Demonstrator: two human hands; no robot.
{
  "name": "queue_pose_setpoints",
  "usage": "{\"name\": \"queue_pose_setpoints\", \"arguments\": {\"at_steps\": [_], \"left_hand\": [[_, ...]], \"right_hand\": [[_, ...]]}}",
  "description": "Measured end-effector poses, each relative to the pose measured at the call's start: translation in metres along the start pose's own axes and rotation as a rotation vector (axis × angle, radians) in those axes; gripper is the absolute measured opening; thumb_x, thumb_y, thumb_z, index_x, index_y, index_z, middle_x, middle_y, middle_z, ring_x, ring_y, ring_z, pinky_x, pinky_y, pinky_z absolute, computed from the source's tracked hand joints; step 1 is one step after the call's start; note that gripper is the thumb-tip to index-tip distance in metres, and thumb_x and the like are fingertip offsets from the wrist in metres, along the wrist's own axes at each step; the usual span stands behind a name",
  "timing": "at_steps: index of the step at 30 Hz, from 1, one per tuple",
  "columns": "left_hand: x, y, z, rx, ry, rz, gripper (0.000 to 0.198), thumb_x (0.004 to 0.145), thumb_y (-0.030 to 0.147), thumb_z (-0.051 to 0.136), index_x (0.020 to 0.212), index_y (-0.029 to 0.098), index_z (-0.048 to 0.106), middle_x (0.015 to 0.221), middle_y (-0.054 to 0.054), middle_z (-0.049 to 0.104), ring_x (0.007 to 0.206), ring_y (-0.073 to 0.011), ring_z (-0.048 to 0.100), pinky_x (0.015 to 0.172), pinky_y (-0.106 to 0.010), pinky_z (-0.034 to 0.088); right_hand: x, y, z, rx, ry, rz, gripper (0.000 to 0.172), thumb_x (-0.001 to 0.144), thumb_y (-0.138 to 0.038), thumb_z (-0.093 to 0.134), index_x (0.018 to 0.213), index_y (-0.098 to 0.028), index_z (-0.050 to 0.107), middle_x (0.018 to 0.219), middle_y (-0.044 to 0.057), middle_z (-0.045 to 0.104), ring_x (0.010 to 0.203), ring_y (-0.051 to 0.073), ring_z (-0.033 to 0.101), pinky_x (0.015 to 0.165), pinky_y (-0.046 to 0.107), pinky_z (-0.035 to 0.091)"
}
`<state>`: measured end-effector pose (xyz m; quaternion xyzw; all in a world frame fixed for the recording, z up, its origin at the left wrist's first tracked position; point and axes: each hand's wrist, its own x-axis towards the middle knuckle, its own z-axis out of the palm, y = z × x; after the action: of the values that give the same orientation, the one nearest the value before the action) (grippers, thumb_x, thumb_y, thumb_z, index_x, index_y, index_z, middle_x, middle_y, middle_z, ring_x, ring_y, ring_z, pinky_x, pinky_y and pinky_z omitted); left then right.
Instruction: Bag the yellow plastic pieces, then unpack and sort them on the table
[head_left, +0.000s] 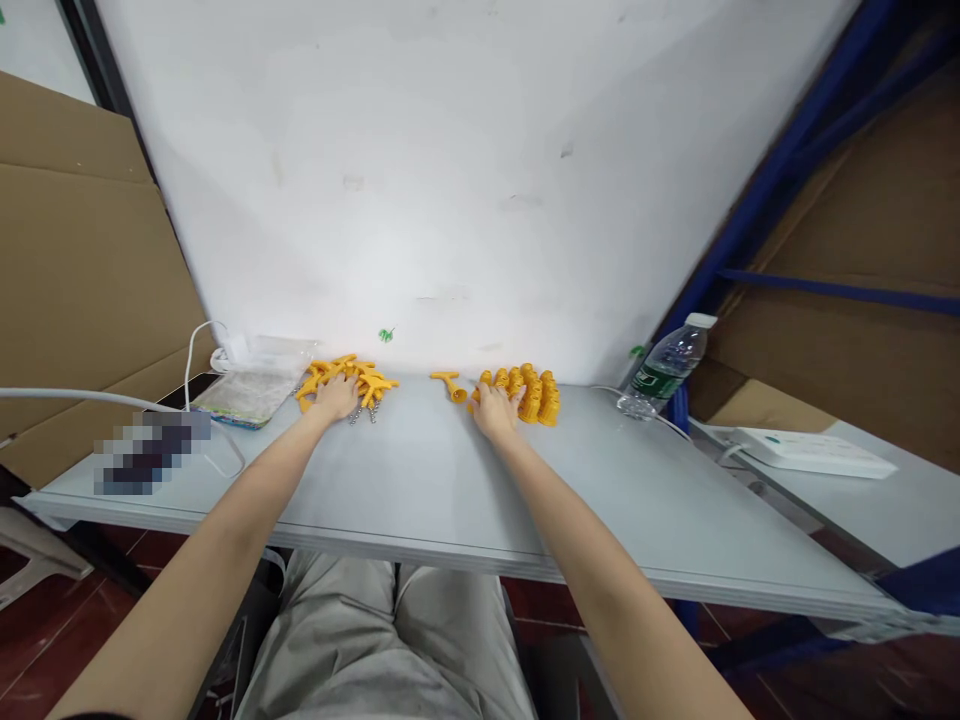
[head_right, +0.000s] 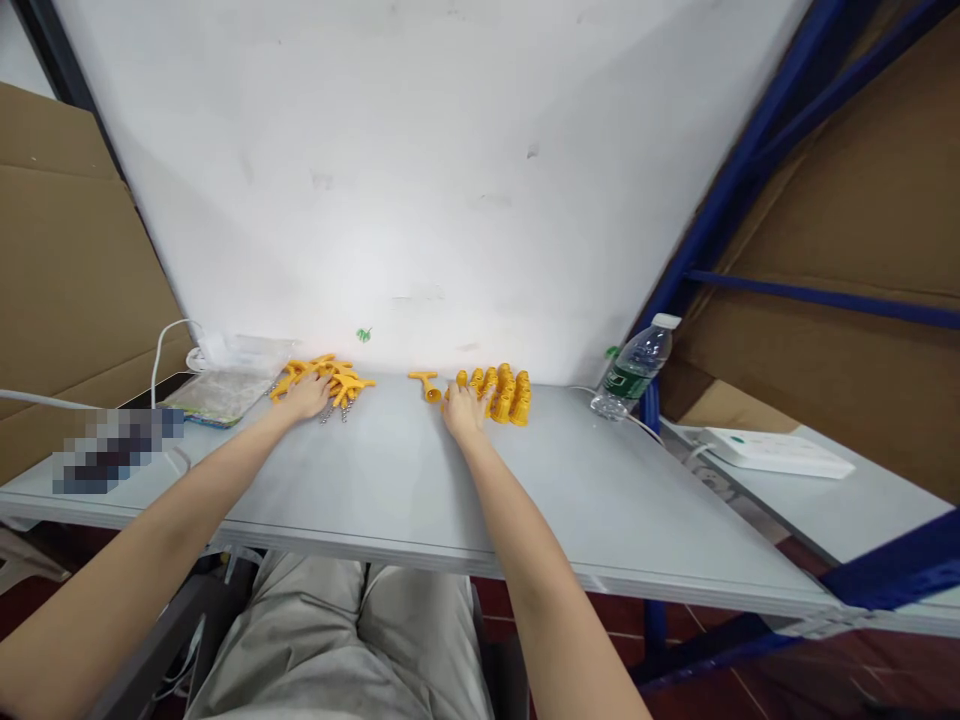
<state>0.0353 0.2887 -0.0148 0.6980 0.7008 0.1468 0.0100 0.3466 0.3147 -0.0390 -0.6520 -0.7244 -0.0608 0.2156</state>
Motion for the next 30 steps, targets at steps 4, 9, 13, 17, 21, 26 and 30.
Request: {"name": "queue_pose_setpoints", "arguments": {"at_steps": [4,9,13,17,21,26,30], "left_hand": [[0.0,0.003,0.02,-0.049,-0.068,-0.124,0.063,0.097,0.043,0.02,0.154,0.018,0.018,0.161,-0.014,0.015,0.149,-0.0292,0.013,0.117,-0.059,0.013],[-0.002,0.016,0.037,-0.091,0.042,-0.127,0.062,0.097,0.046,0.018,0.155,0.024,0.016,0.163,-0.006,0.0,0.15,-0.0273,0.004,0.118,-0.06,0.004],[-0.001,0.02,0.043,-0.126,0.082,-0.109,0.059,0.097,0.044,0.019,0.154,0.029,0.022,0.163,-0.001,0.002,0.15,-0.0252,0.003,0.118,-0.059,0.003],[0.001,0.018,0.044,-0.157,0.112,-0.088,0.057,0.098,0.041,0.017,0.153,0.029,0.025,0.163,-0.002,0.007,0.15,-0.0251,0.006,0.117,-0.061,0.004],[0.001,0.017,0.044,-0.159,0.141,-0.077,0.057,0.098,0.041,0.016,0.151,0.026,0.032,0.163,-0.005,0.011,0.15,-0.0248,0.009,0.117,-0.061,0.009],[-0.014,0.02,0.04,-0.103,0.178,0.064,0.052,0.097,0.041,0.028,0.144,0.023,0.042,0.163,-0.008,0.013,0.15,-0.0259,0.011,0.117,-0.061,0.009],[-0.021,0.029,0.035,0.011,0.155,0.217,0.05,0.093,0.037,0.041,0.142,0.026,0.044,0.162,-0.006,0.018,0.15,-0.0281,0.012,0.116,-0.063,0.005]], "right_hand": [[0.005,0.006,-0.004,-0.079,-0.04,-0.058,0.028,0.087,-0.017,0.048,0.111,-0.016,0.06,0.116,0.019,0.065,0.122,0.034,0.052,0.115,0.061,0.002],[0.011,0.0,-0.008,-0.159,-0.059,-0.054,0.038,0.085,-0.011,0.046,0.121,-0.011,0.057,0.128,0.02,0.058,0.129,0.034,0.044,0.114,0.063,0.004],[0.015,-0.019,-0.007,-0.113,-0.083,-0.118,0.037,0.091,-0.016,0.039,0.124,-0.015,0.056,0.132,0.017,0.055,0.13,0.029,0.041,0.113,0.064,0.006],[0.02,-0.036,-0.003,-0.079,-0.165,-0.179,0.041,0.095,-0.023,0.036,0.134,-0.02,0.049,0.14,0.014,0.05,0.131,0.027,0.042,0.113,0.064,0.003],[0.022,-0.046,0.002,-0.136,-0.296,-0.168,0.041,0.097,-0.03,0.035,0.131,-0.016,0.053,0.136,0.016,0.054,0.127,0.031,0.048,0.111,0.065,-0.004],[0.02,-0.054,0.005,-0.149,-0.234,-0.127,0.042,0.092,-0.014,0.034,0.13,-0.009,0.053,0.132,0.022,0.054,0.12,0.03,0.055,0.115,0.058,0.001],[0.018,-0.061,0.004,-0.127,-0.225,-0.069,0.048,0.087,-0.001,0.029,0.13,-0.005,0.05,0.122,0.022,0.06,0.115,0.025,0.059,0.117,0.052,0.004]]}}
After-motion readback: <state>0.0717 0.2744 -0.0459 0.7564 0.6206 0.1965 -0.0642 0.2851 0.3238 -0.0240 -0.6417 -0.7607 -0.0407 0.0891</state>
